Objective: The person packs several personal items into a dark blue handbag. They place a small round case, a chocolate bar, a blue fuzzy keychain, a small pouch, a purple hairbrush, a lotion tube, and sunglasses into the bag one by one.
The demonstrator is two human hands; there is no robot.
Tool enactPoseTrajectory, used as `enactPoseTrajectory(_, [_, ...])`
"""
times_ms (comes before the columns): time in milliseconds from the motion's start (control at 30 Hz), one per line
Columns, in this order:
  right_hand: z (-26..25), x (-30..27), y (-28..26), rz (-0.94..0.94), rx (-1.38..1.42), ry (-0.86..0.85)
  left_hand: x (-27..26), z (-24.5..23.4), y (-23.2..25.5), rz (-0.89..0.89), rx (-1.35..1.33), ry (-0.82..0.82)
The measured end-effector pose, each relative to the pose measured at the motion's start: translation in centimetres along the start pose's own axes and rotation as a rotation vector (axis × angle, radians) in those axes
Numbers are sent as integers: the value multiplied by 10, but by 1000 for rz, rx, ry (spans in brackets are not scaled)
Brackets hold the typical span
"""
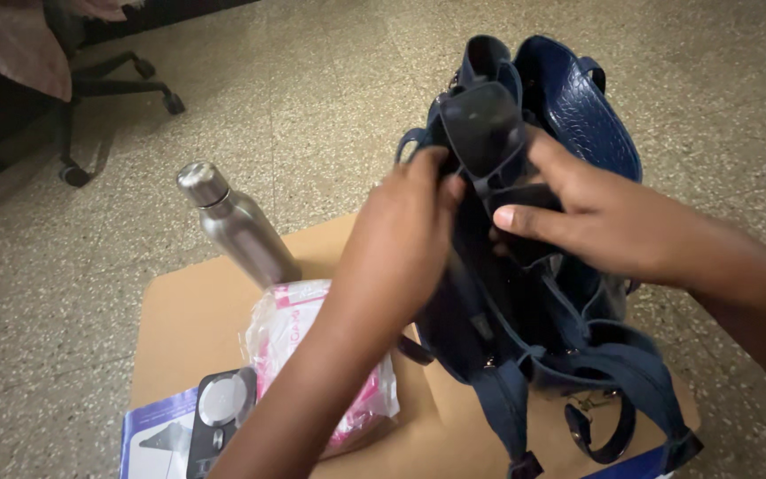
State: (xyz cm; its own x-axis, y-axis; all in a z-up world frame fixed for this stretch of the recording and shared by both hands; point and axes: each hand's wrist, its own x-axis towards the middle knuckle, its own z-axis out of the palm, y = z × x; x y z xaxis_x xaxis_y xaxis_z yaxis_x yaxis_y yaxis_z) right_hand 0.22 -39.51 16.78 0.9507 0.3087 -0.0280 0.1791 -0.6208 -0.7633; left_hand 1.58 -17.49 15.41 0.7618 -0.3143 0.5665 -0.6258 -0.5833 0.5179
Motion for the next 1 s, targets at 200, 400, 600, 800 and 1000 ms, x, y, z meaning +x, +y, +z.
enactPoseTrajectory(200, [3,-5,-22,-136,-197,73,-9,22,10,-5,479,-153])
enactPoseTrajectory(400, [-3,-8,-53,424,-734,11,-4,8,2,-108,354,-75])
enactPoseTrajectory(600, [-12,-7,-46,518,-864,-68,-10,-26,-1,-234,162,55])
enactPoseTrajectory(800, [-13,19,-23,257,-673,-33,-9,-22,5,-283,-45,85])
enactPoseTrajectory(1000, [-6,92,-13,464,-136,-150,-8,-16,5,-266,-123,117])
